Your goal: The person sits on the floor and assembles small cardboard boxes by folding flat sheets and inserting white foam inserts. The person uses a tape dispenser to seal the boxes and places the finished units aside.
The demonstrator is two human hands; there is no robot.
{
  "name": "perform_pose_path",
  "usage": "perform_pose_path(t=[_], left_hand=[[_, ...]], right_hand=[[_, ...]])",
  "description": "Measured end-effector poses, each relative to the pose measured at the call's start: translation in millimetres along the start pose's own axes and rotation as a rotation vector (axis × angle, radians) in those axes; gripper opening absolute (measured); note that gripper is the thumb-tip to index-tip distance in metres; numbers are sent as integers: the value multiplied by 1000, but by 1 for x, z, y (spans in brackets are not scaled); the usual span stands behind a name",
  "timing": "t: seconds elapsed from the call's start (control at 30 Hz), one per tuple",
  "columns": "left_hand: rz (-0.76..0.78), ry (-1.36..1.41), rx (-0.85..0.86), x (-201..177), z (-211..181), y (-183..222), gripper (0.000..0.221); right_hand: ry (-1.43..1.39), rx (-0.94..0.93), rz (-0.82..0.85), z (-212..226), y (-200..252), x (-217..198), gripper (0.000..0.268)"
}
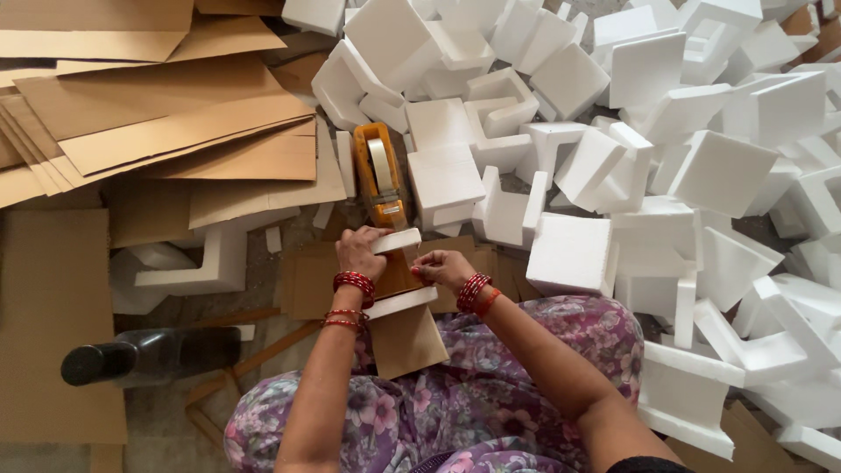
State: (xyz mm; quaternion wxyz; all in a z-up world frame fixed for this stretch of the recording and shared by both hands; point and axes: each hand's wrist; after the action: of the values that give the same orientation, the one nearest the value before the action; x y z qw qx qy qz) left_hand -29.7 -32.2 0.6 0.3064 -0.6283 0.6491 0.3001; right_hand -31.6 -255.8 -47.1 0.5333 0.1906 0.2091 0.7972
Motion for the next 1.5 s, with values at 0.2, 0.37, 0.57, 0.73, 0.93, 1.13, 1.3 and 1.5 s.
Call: perform_pose_path(t=[0.2,0.37,0.57,0.73,0.93,1.13,1.3,1.5], left_hand=[[4,-27,8,3,3,1,54],[-5,-13,37,8,6,0,52],[-17,-34,37,16,5,-2,53],[9,-79,25,6,7,1,61],[-5,-44,54,8,14,14,58],[-49,-1,118,2,11,17,58],[-38,14,97,5,6,18,58],[-43,9,121,8,11,11,59]], right_hand=[[89,71,-42,-31,-29,-3,50],[477,-327,-343,-66,-75,-7,34],[533,-484,-523,-93,-104,-4,40],[719,-355,-301,-72,-124,-28,48],[287,-242,-109,-3,-148,-39,35],[243,49,-5,47,-140,1,41],[138,6,-53,44,-129,3,33],[172,-32,-121,26,-145,3,27]])
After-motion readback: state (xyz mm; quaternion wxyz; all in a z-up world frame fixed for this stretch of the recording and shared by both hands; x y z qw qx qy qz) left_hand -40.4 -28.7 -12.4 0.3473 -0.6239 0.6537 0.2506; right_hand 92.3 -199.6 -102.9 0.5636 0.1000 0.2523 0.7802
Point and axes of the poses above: each hand's wrist, its own y-axis away from the middle knuckle, its own x-axis out of the palm, z = x × y, and after that the axes turned 4 degrees about z, right-handed
